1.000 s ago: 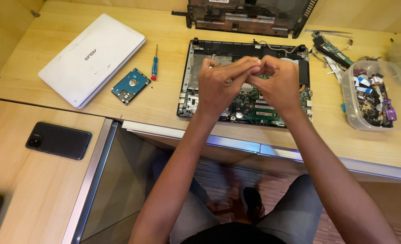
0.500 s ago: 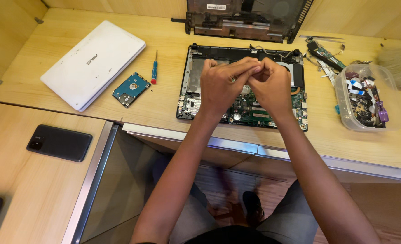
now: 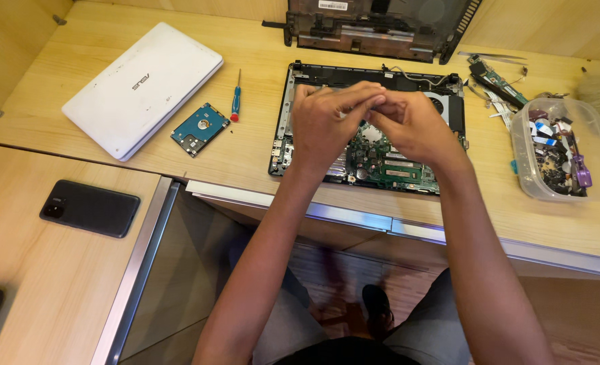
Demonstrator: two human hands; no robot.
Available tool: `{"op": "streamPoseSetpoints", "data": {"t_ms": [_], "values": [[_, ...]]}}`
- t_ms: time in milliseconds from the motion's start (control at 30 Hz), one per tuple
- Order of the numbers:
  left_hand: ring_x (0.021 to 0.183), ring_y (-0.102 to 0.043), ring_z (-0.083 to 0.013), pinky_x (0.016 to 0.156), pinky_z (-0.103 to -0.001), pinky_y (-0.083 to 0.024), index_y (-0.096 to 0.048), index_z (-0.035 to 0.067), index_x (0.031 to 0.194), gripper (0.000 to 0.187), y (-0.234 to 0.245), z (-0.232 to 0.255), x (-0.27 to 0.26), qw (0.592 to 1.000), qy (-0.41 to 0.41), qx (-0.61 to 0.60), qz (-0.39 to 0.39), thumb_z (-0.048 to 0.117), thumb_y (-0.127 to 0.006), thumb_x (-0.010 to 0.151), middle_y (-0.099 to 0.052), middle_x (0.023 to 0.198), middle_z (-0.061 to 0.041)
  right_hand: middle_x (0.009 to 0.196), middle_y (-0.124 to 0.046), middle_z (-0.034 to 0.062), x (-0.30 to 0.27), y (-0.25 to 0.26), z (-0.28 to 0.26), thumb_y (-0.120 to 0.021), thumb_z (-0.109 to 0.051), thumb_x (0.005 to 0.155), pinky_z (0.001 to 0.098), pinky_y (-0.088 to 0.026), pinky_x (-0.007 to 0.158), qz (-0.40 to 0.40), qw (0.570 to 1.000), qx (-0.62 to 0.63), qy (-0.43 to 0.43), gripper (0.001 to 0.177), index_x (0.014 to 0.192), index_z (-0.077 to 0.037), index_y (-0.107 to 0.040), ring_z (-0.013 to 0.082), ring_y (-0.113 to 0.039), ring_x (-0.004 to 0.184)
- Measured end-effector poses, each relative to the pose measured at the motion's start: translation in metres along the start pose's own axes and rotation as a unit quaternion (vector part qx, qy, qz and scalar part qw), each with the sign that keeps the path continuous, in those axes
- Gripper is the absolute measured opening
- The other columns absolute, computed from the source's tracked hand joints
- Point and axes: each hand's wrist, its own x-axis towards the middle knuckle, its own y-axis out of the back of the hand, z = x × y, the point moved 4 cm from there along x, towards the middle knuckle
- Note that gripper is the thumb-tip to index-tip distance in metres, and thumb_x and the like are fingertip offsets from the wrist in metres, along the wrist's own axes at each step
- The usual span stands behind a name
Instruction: The person uses a screwdriver to remove screws from the laptop motherboard and places them into a plastic container. They continue unscrewing and organizing the small parts while the laptop remains open on the desk.
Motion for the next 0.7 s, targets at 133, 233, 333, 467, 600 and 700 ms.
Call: {"op": "streamPoseSetpoints", "data": {"t_ms": [133, 233, 333, 467, 600, 700], "values": [[0.065, -0.071, -0.0141, 0.080, -0.029, -0.036, -0.079, 0.035, 0.099, 0.017, -0.010, 0.000, -0.010, 1.000, 0.001, -0.009, 0.003, 0.022, -0.082, 0.088, -0.076, 0.070, 0.004, 0.061, -0.061, 0.0047, 0.003, -0.001, 0.035, -0.079, -0.008, 0.090, 0.0292, -0.050, 0.068, 0.099, 0.990, -0.098, 0.028, 0.012, 0.081, -0.008, -0.071, 0.0051, -0.054, 0.081], [0.069, -0.067, -0.0166, 0.083, -0.032, -0.037, -0.078, 0.038, 0.100, 0.016, -0.010, 0.007, -0.008, 1.000, -0.030, 0.000, 0.006, 0.030, -0.083, 0.088, -0.079, 0.081, 0.006, 0.054, -0.056, 0.0066, 0.003, 0.002, 0.044, -0.075, -0.010, 0.091, 0.0283, -0.041, 0.058, 0.141, 0.979, -0.140, 0.052, 0.018, 0.073, -0.011, -0.070, 0.0086, -0.061, 0.069], [0.092, -0.065, -0.0138, 0.088, -0.036, -0.036, -0.079, 0.037, 0.107, 0.015, -0.009, 0.007, -0.013, 0.996, -0.074, 0.039, -0.009, 0.040, -0.080, 0.092, -0.078, 0.111, 0.015, 0.056, -0.055, 0.0144, -0.015, 0.004, 0.011, -0.071, -0.005, 0.090, 0.0316, -0.037, 0.054, 0.135, 0.978, -0.140, 0.070, 0.015, 0.076, -0.004, -0.068, 0.0095, -0.057, 0.072], [0.117, -0.060, -0.0225, 0.102, -0.044, -0.039, -0.063, 0.028, 0.136, 0.046, 0.008, 0.007, -0.026, 0.979, 0.003, 0.157, -0.128, 0.057, -0.055, 0.101, -0.071, 0.136, 0.005, 0.102, -0.076, 0.0111, -0.051, 0.050, 0.019, -0.060, -0.017, 0.114, 0.0295, -0.067, 0.085, 0.287, 0.958, -0.001, 0.008, 0.012, 0.113, -0.005, -0.062, 0.0183, -0.077, 0.091], [0.138, -0.047, -0.0385, 0.105, -0.060, -0.037, -0.073, 0.024, 0.128, 0.055, -0.001, -0.018, -0.070, 0.935, -0.001, 0.237, -0.264, 0.064, -0.050, 0.098, -0.045, 0.158, -0.014, 0.077, -0.068, 0.0110, -0.100, 0.092, 0.064, -0.053, -0.033, 0.116, 0.0296, -0.063, 0.070, 0.480, 0.872, 0.089, -0.029, 0.022, 0.111, -0.012, -0.049, 0.0216, -0.071, 0.066], [0.139, -0.043, -0.0374, 0.105, -0.060, -0.037, -0.061, 0.027, 0.141, 0.057, -0.005, -0.021, -0.083, 0.926, -0.002, 0.258, -0.276, 0.064, -0.052, 0.098, -0.038, 0.162, -0.015, 0.074, -0.063, 0.0104, -0.122, 0.100, 0.077, -0.052, -0.036, 0.118, 0.0321, -0.065, 0.074, 0.493, 0.864, 0.097, -0.040, 0.025, 0.112, -0.013, -0.044, 0.0205, -0.067, 0.065]]}}
